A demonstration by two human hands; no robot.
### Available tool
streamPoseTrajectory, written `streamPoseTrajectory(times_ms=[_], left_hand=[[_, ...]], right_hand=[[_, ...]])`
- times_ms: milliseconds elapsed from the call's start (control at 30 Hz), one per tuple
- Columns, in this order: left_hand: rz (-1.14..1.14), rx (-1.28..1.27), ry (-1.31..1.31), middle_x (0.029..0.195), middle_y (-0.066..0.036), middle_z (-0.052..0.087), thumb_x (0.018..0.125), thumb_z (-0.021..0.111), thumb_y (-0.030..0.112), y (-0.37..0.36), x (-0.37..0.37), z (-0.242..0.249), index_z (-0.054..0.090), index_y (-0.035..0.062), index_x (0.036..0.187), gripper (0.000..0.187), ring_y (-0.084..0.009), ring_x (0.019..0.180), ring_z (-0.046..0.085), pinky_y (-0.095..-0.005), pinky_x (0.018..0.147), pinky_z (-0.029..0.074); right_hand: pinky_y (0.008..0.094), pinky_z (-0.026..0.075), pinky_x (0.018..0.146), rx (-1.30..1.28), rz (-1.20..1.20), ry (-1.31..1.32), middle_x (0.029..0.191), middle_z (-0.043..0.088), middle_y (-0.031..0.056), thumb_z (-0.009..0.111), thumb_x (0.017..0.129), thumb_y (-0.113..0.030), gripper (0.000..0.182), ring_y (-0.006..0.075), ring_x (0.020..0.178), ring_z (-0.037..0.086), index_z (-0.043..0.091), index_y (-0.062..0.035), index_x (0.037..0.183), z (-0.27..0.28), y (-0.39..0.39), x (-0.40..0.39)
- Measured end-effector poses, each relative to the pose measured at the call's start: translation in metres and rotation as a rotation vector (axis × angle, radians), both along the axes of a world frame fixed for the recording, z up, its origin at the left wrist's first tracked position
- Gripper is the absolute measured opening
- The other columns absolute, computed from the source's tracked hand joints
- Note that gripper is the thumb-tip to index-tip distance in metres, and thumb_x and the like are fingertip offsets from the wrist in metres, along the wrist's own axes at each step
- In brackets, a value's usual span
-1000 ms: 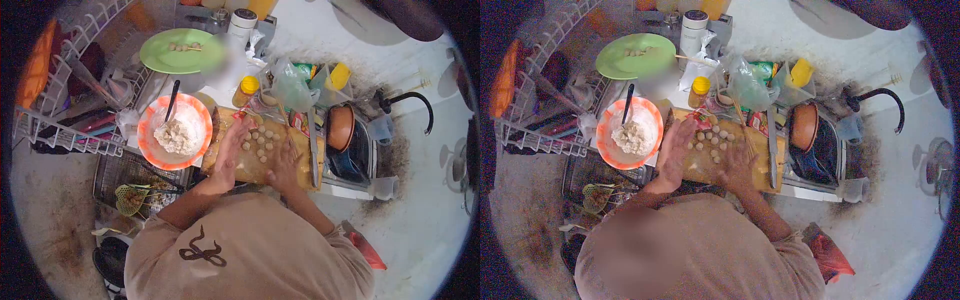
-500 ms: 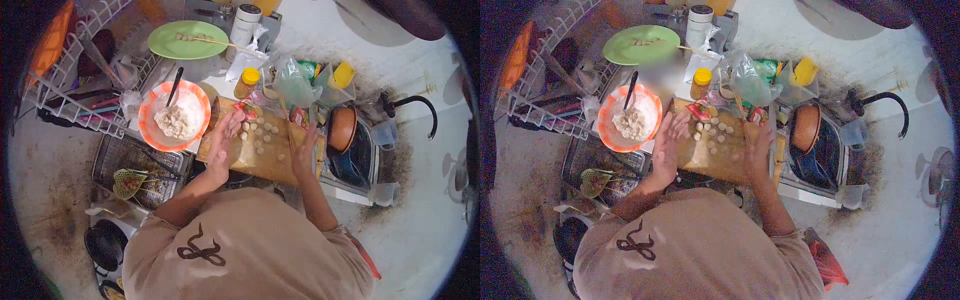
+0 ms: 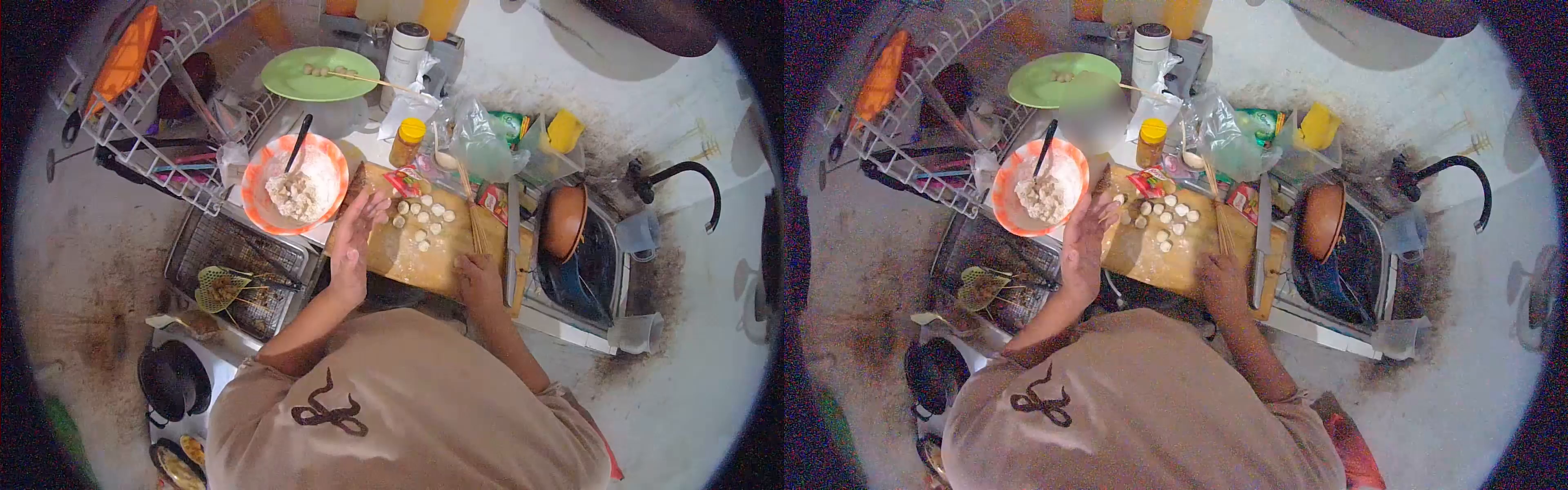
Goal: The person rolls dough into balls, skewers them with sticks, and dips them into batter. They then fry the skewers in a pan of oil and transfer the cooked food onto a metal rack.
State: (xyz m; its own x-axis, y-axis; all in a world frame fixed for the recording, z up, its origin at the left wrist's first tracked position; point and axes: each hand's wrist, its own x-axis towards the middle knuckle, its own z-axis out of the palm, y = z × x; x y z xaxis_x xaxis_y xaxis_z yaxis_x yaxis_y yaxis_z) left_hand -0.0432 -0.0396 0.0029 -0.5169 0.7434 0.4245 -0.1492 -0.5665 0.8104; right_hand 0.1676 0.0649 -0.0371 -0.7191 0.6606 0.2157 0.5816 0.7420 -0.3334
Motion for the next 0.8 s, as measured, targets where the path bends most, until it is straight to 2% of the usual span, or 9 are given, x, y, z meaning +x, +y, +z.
streamPoseTrajectory(times_ms=[67, 167, 267, 367, 467, 567, 800], left_hand=[[0.015, -0.001, 0.010, 0.126, -0.017, 0.033, 0.076, 0.039, 0.058, -0.004, 0.002, 0.000, 0.024, 0.0021, 0.128, 0.077, -0.0269, 0.115, 0.035, -0.0388, 0.094, 0.025], [0.049, -0.001, 0.033, 0.126, -0.016, 0.034, 0.076, 0.040, 0.057, -0.010, 0.001, -0.003, 0.025, 0.0046, 0.128, 0.076, -0.0273, 0.113, 0.037, -0.0393, 0.093, 0.028], [0.102, 0.004, 0.037, 0.126, -0.016, 0.035, 0.076, 0.040, 0.056, -0.018, 0.001, -0.004, 0.026, 0.0047, 0.128, 0.075, -0.0271, 0.112, 0.038, -0.0390, 0.092, 0.029], [0.143, 0.016, 0.033, 0.125, -0.015, 0.036, 0.077, 0.039, 0.055, -0.023, 0.002, -0.006, 0.027, 0.0039, 0.127, 0.073, -0.0267, 0.111, 0.039, -0.0384, 0.091, 0.028], [0.167, 0.031, 0.051, 0.125, -0.016, 0.036, 0.079, 0.037, 0.053, -0.028, 0.002, -0.004, 0.026, 0.0016, 0.127, 0.071, -0.0262, 0.111, 0.038, -0.0373, 0.091, 0.027], [0.186, 0.052, 0.068, 0.125, -0.016, 0.036, 0.080, 0.037, 0.052, -0.034, -0.001, -0.004, 0.027, 0.0006, 0.127, 0.071, -0.0261, 0.112, 0.038, -0.0372, 0.091, 0.027], [0.256, 0.027, 0.009, 0.124, -0.017, 0.037, 0.079, 0.038, 0.052, -0.044, -0.009, -0.011, 0.028, -0.0003, 0.126, 0.071, -0.0260, 0.112, 0.038, -0.0375, 0.092, 0.027]], right_hand=[[0.0388, 0.042, 0.076, -0.020, 0.011, -0.027, 0.090, 0.055, 0.0164, 0.052, 0.075, -0.010, 0.024, 0.0315, 0.089, 0.050, 0.055, -0.0010, 0.096, -0.002, 0.004, -0.001], [0.0382, 0.042, 0.074, -0.096, -0.016, -0.013, 0.088, 0.055, 0.0170, 0.052, 0.075, -0.011, 0.023, 0.0319, 0.086, 0.051, 0.056, -0.0012, 0.095, 0.003, 0.006, -0.003], [0.0387, 0.043, 0.072, -0.180, -0.070, 0.056, 0.087, 0.055, 0.0181, 0.053, 0.075, -0.011, 0.022, 0.0328, 0.084, 0.052, 0.056, -0.0009, 0.094, 0.007, 0.017, -0.011], [0.0365, 0.042, 0.067, -0.226, -0.092, 0.235, 0.080, 0.056, 0.0159, 0.059, 0.067, -0.006, 0.022, 0.0319, 0.078, 0.053, 0.058, 0.0015, 0.088, 0.021, 0.031, -0.033], [0.0370, 0.042, 0.072, -0.113, 0.066, 0.168, 0.086, 0.054, 0.0183, 0.054, 0.073, -0.009, 0.023, 0.0326, 0.083, 0.052, 0.056, -0.0006, 0.095, 0.022, 0.045, -0.051], [0.0341, 0.042, 0.068, -0.154, 0.041, 0.234, 0.080, 0.055, 0.0157, 0.058, 0.068, -0.006, 0.023, 0.0305, 0.078, 0.054, 0.057, 0.0014, 0.090, 0.011, 0.047, -0.060], [0.0332, 0.043, 0.066, -0.071, -0.009, 0.219, 0.081, 0.056, 0.0143, 0.058, 0.069, -0.007, 0.022, 0.0293, 0.075, 0.055, 0.059, -0.0053, 0.092, 0.003, 0.050, -0.040]])
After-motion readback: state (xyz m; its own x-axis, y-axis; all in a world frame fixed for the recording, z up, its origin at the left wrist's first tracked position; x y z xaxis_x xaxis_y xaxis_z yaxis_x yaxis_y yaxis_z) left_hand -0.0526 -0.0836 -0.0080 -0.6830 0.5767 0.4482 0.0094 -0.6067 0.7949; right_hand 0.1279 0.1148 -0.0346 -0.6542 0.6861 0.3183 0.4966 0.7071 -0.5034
